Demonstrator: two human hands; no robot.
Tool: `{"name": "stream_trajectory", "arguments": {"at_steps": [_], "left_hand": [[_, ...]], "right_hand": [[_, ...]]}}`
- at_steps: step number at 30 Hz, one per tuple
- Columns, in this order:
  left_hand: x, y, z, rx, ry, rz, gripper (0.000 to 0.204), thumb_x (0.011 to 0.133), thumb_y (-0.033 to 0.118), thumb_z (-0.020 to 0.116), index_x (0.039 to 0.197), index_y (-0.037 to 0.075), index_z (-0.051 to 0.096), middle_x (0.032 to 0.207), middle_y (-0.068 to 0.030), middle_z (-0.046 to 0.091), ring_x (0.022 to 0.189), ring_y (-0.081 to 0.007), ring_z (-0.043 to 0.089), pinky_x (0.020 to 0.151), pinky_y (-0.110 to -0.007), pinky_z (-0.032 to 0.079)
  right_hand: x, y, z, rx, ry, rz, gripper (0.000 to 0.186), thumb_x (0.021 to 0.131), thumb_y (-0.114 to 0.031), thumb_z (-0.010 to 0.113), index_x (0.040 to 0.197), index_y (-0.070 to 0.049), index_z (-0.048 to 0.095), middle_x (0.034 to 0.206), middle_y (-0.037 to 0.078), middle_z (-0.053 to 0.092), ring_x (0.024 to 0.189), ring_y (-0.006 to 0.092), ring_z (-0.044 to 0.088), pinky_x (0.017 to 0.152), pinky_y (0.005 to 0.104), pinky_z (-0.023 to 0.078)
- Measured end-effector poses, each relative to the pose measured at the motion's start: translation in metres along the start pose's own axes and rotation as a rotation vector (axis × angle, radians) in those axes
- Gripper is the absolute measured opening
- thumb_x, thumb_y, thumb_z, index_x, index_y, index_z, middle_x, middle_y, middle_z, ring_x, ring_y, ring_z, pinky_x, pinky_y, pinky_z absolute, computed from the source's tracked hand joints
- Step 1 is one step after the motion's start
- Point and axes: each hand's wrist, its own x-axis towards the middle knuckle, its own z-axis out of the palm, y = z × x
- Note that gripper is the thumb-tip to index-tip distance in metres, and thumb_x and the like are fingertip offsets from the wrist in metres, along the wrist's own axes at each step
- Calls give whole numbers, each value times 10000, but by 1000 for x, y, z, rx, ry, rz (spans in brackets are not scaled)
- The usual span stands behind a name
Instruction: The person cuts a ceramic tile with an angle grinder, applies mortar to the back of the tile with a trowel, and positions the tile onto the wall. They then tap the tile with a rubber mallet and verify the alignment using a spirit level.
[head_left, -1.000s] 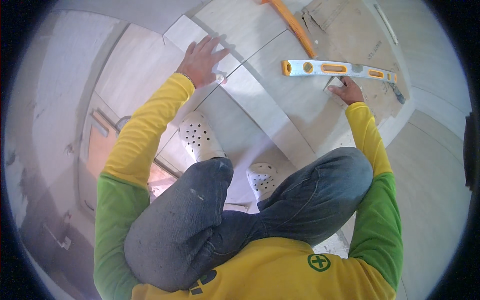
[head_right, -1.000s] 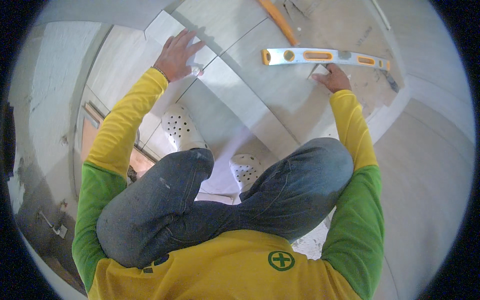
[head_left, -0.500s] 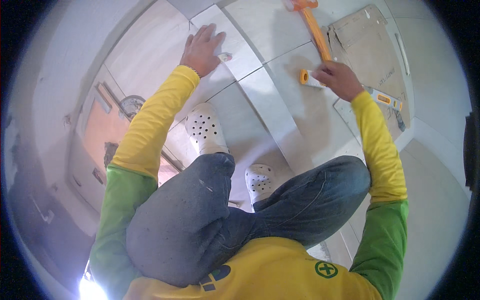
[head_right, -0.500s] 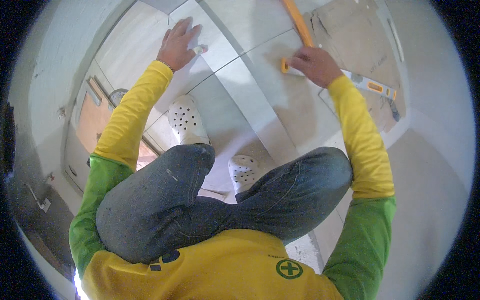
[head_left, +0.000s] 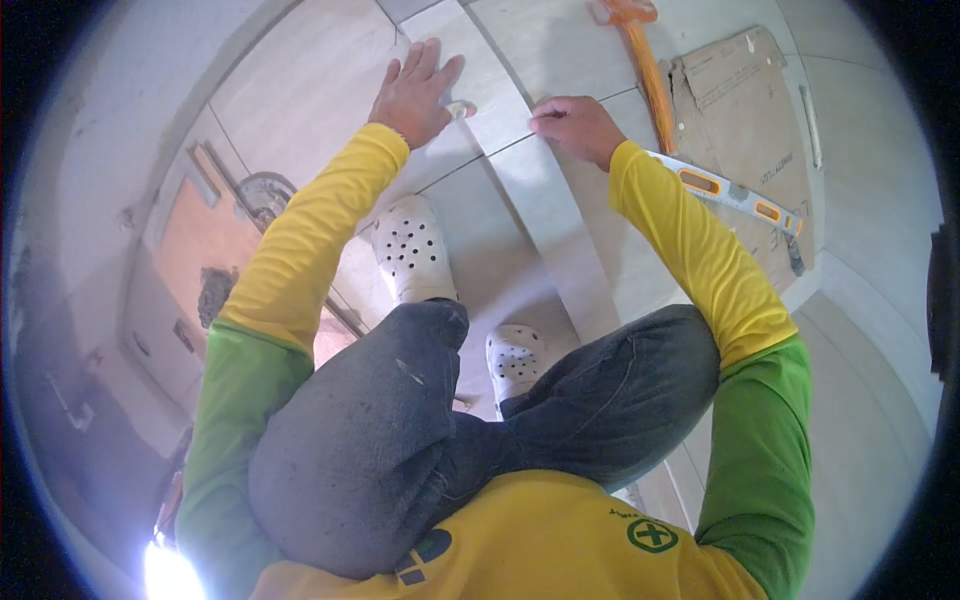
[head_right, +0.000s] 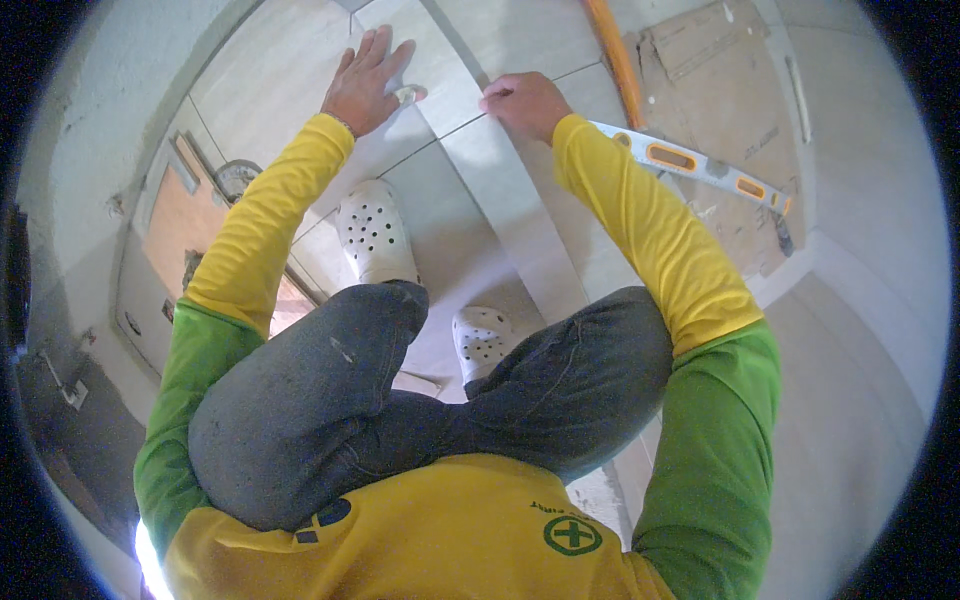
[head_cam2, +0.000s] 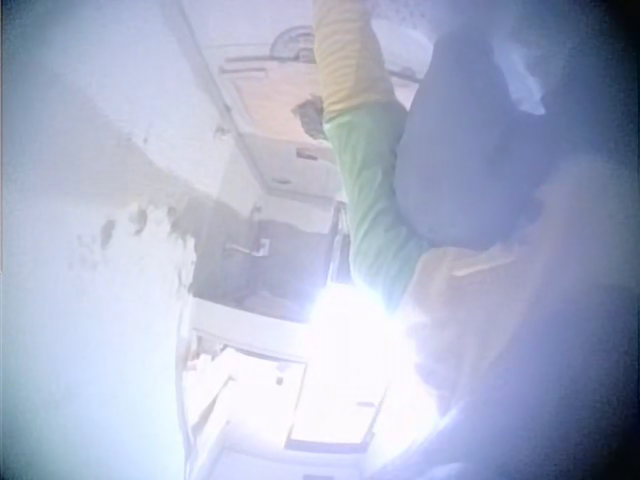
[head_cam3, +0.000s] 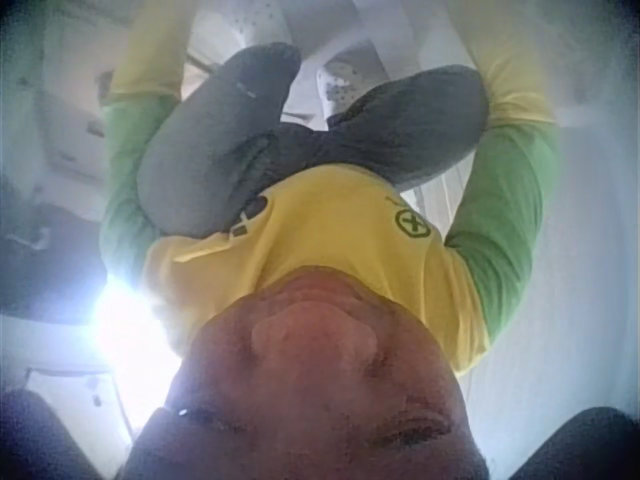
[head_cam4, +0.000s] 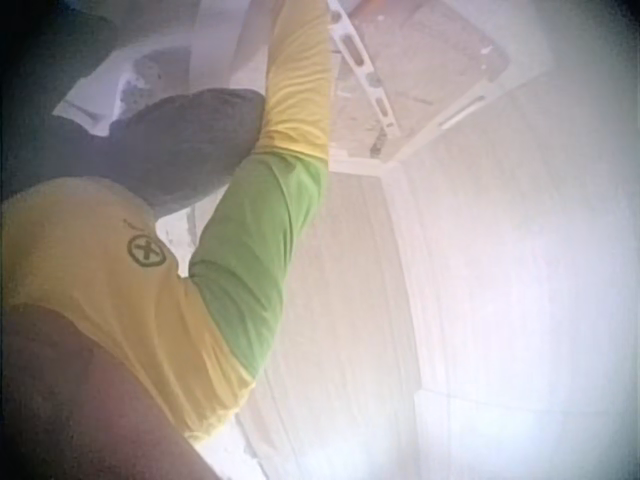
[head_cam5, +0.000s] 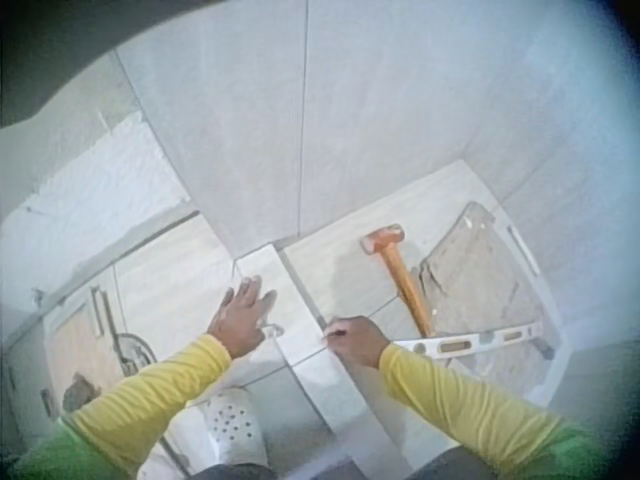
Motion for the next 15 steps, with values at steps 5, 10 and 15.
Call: {"name": "stream_trajectory", "arguments": {"at_steps": [5,10,15], "left_hand": [[0,0,3,-43,-4,-2,631,826,382,693,1366,155,460,1487,-195,318,1407,-368,274,1113,-540,279],[0,-1,2,-56,-22,-6,639,838,407,683,1376,149,453,1503,-200,298,1417,-376,259,1107,-561,278],[1,2,-2,-54,-22,-16,657,822,432,691,1367,142,464,1503,-187,301,1418,-363,257,1106,-568,272]], "right_hand": [[2,2,0,-9,27,-26,316,786,-302,696,943,-30,729,870,100,721,795,201,661,771,308,506],[1,3,-1,-45,19,-8,301,790,-304,679,930,-44,735,866,109,720,805,207,660,783,316,506],[1,8,-4,49,29,72,314,790,-315,678,919,-34,731,857,115,719,815,216,657,779,327,500]]}}
